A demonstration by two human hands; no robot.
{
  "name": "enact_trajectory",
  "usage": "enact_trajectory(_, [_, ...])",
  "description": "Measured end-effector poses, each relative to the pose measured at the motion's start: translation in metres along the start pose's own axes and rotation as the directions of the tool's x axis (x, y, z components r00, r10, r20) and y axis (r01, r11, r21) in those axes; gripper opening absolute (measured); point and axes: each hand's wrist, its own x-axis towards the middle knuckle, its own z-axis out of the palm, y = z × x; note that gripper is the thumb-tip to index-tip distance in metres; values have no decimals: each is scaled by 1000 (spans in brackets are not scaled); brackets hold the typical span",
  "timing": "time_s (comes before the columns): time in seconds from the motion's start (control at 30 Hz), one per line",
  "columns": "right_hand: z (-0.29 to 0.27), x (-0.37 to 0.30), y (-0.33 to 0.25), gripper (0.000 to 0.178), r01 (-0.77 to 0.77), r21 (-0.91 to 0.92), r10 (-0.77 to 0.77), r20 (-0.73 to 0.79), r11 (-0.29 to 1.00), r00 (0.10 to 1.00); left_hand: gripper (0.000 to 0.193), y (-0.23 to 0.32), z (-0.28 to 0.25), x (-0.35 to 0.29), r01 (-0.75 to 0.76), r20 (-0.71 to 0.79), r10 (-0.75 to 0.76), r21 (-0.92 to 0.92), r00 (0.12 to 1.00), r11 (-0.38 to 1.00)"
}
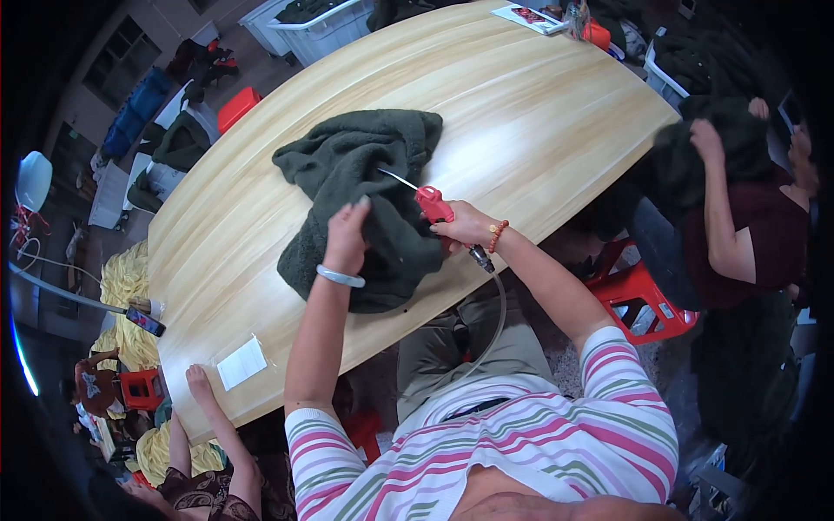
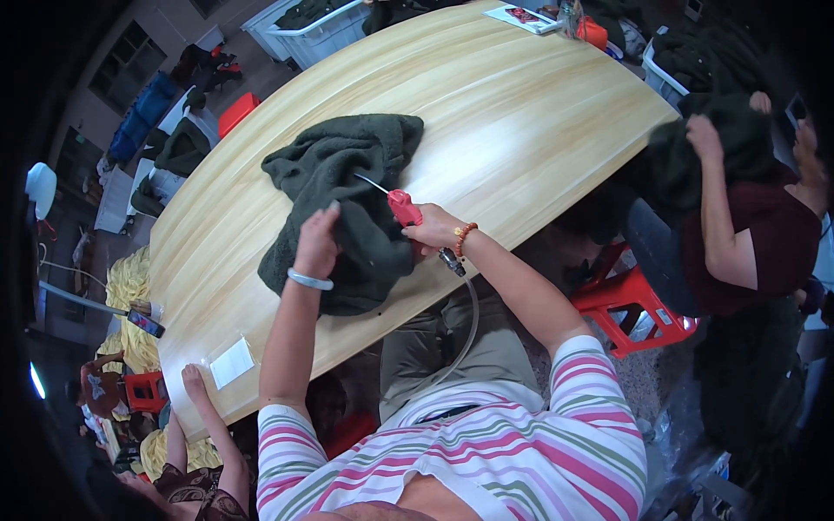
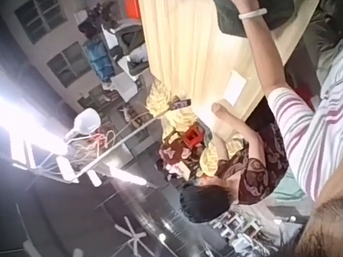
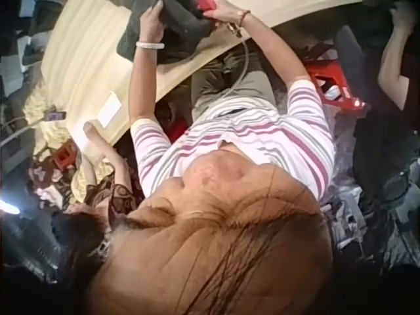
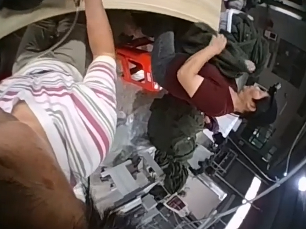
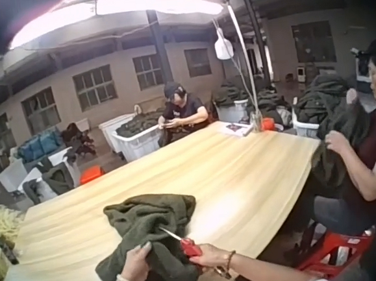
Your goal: Trim loose threads and excess fabric from green garments using scissors.
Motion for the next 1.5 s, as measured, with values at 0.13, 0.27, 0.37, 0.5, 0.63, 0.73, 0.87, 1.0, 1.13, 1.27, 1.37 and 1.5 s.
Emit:
enact_trajectory(0.13, [6, 21, 0, 35, -101, 92, 86, 149, 991, 985, 28, 79, 8, 4, -152, 95, 180, -246, 979, 957])
enact_trajectory(0.27, [6, -3, -4, 31, 121, 379, -159, 70, 917, 985, 34, 145, -7, 4, -323, 49, 358, -329, 932, 887])
enact_trajectory(0.37, [-31, -68, -33, 30, 251, 512, -301, 15, 822, 954, 37, 172, -24, -2, -469, -58, 474, -294, 879, 833])
enact_trajectory(0.5, [-46, -112, -41, 32, 319, 479, -343, -40, 818, 939, 38, 147, -77, 23, -331, -183, 292, -246, 939, 911])
enact_trajectory(0.63, [-28, -81, 24, 33, 31, 415, -37, 7, 909, 999, 40, 73, -93, 60, 39, -301, -90, -171, 949, 984])
enact_trajectory(0.73, [-16, -74, 44, 35, -34, 424, 41, -8, 905, 999, 39, 47, -102, 57, 98, -351, -140, -133, 926, 986])
enact_trajectory(0.87, [-20, -91, 47, 35, 6, 379, 51, -141, 926, 989, 39, 66, -78, 9, 75, -197, -103, -148, 975, 986])
enact_trajectory(1.0, [-22, -101, 45, 36, 52, 273, 1, -192, 961, 981, 30, 51, -61, -38, 66, 68, -47, -317, 997, 946])
enact_trajectory(1.13, [-4, -102, 33, 34, 97, 141, -77, -145, 985, 986, 58, 21, -30, -50, 126, 91, -97, -418, 991, 900])
enact_trajectory(1.27, [12, -107, 17, 31, 116, -24, -118, -137, 993, 984, 40, 8, -24, -19, 160, 124, -109, -569, 986, 807])
enact_trajectory(1.37, [17, -103, 23, 30, 194, -166, -220, -152, 967, 964, 28, 0, -21, 3, 103, 47, -92, -517, 995, 850])
enact_trajectory(1.5, [26, -103, 11, 29, 197, -362, -270, -164, 911, 949, 24, -8, -22, 15, 87, -33, -115, -462, 993, 883])
